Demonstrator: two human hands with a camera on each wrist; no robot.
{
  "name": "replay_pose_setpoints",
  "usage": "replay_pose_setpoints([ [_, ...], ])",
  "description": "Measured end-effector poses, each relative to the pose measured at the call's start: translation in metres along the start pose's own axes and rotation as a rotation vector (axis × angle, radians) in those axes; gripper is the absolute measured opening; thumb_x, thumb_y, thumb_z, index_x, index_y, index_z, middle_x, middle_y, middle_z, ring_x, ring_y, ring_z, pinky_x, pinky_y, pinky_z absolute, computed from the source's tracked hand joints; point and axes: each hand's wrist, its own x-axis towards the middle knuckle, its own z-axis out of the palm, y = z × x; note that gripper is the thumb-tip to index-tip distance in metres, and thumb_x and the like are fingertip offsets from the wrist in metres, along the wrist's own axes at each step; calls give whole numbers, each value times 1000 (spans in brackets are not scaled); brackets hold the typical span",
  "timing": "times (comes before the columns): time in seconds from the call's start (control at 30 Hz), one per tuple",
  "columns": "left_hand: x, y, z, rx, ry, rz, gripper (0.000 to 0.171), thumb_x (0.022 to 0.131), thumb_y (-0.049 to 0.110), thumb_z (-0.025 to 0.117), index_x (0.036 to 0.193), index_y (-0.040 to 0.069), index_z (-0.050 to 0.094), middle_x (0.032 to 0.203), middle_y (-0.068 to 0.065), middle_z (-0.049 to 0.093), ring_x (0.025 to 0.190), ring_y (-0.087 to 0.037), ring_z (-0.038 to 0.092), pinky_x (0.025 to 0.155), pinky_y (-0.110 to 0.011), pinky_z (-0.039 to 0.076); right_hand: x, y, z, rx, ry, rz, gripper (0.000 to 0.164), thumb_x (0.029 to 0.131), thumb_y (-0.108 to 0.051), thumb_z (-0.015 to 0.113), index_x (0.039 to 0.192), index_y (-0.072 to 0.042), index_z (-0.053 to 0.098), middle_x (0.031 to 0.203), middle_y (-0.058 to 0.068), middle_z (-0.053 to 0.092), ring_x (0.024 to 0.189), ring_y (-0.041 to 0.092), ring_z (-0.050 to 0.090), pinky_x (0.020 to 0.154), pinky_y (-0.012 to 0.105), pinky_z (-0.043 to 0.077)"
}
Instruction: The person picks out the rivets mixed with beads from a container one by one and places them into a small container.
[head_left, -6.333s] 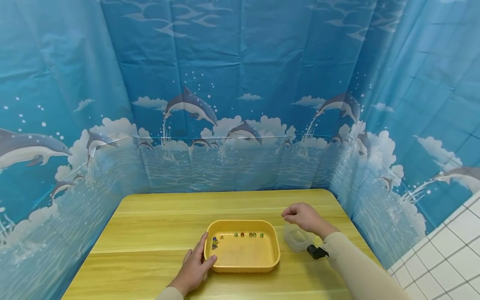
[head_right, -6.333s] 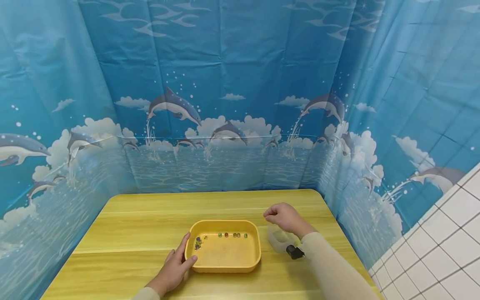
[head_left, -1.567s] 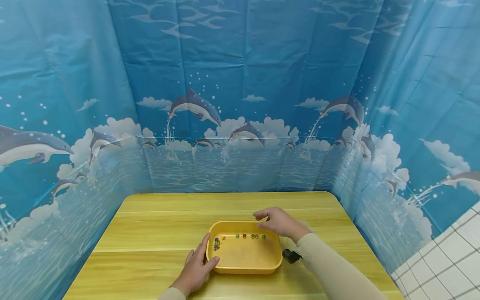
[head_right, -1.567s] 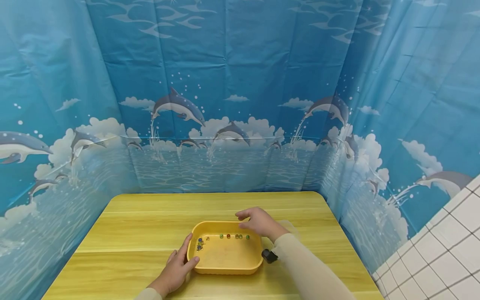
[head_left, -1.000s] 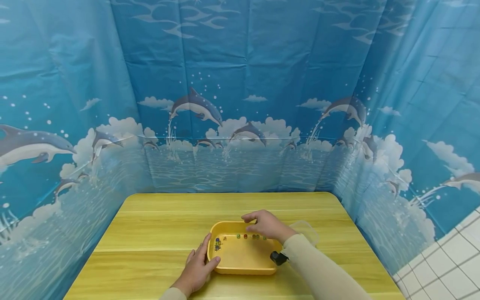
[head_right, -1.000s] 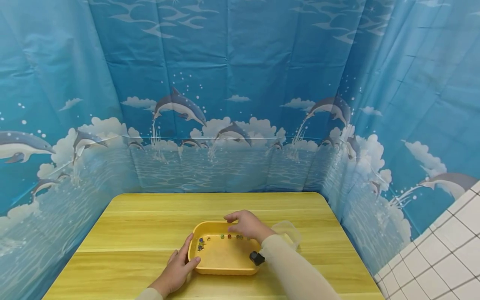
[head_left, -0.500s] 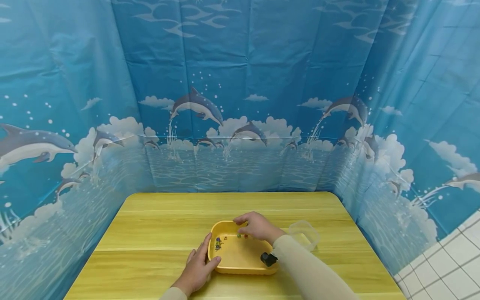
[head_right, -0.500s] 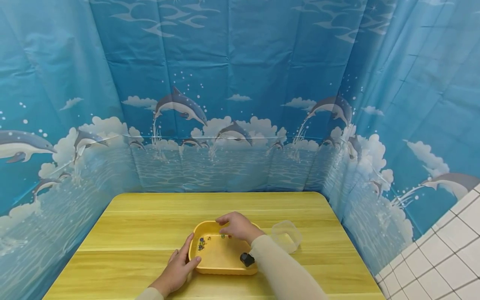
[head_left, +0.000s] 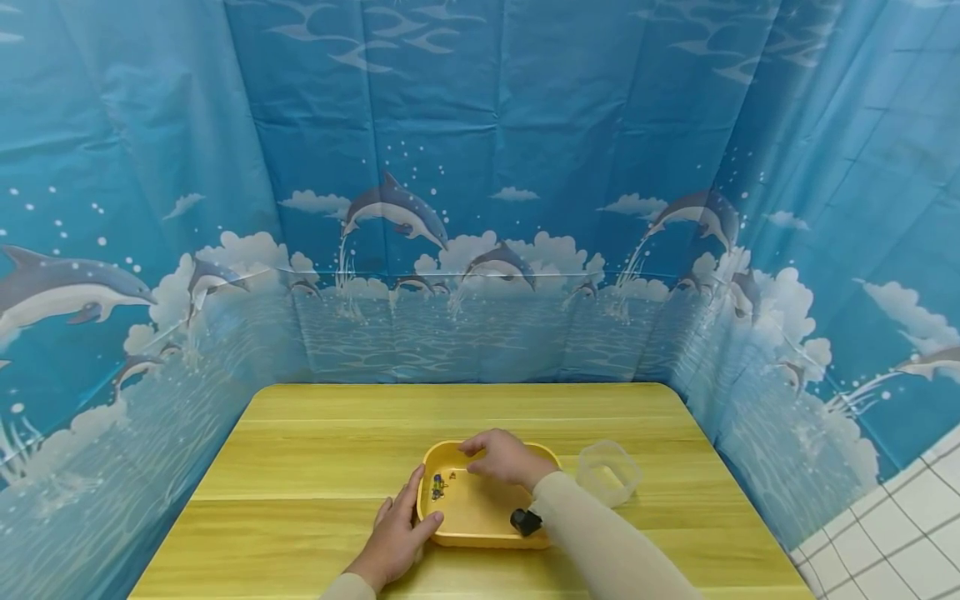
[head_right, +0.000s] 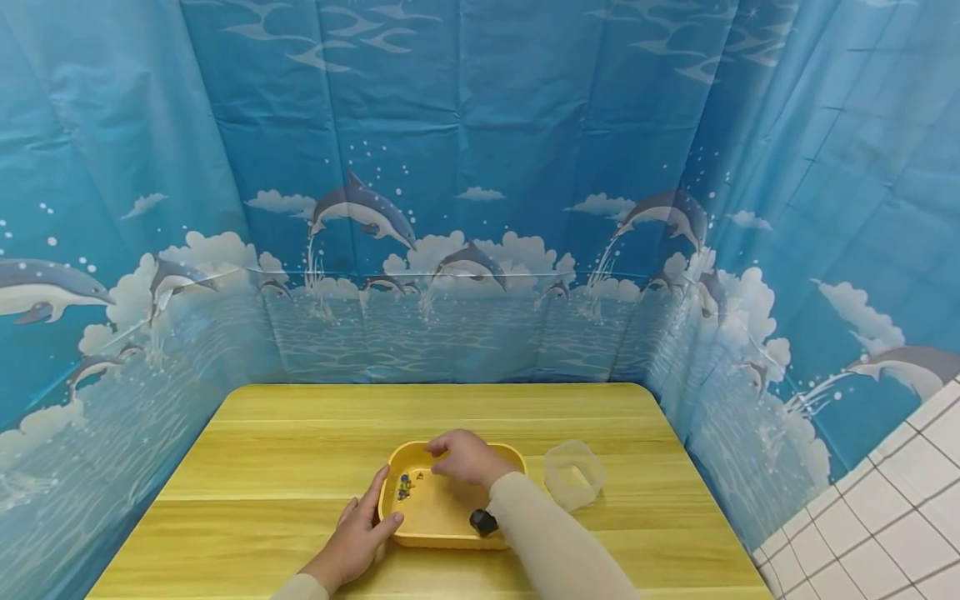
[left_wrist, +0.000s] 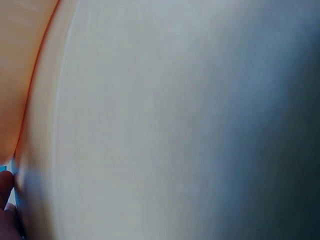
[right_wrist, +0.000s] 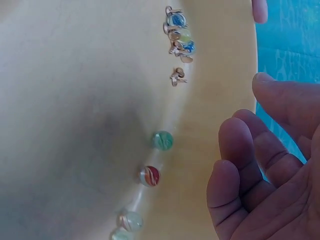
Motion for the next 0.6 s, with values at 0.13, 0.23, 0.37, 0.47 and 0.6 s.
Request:
replay_pose_setpoints([
  [0.13,0,0,0,-3,0,-2,80,107,47,58,171,21,17,172,-17,32,158,-43,30,123,-75,1,2,0,5,7,-8,1,35,97,-12,76,132,-12,75,129,8,76,125,31,69,105,50,57],
  [0.23,1,-1,0,0,-1,-4,80,107,48,58,171,22,17,171,-17,32,158,-44,30,123,-75,2,3,0,7,4,-13,1,35,97,-11,76,132,-11,74,128,8,76,125,32,68,104,50,57],
  [0.37,1,-2,1,15,0,-5,81,107,49,57,171,22,16,171,-17,33,158,-43,30,123,-75,2,4,-2,10,-5,-9,13,35,97,-11,75,132,-12,75,128,7,76,126,31,68,105,50,57],
  [0.47,1,-2,1,17,2,-6,81,107,48,58,171,22,16,171,-18,33,158,-43,31,123,-75,3,6,-2,12,-13,-8,21,34,97,-12,76,131,-13,75,128,6,76,126,30,68,106,50,57],
  [0.6,1,-2,0,11,2,-6,81,107,48,58,171,19,16,171,-19,32,158,-44,30,124,-74,2,10,-2,14,-36,-12,3,32,97,-11,76,129,-13,76,125,5,77,122,28,70,103,47,59],
])
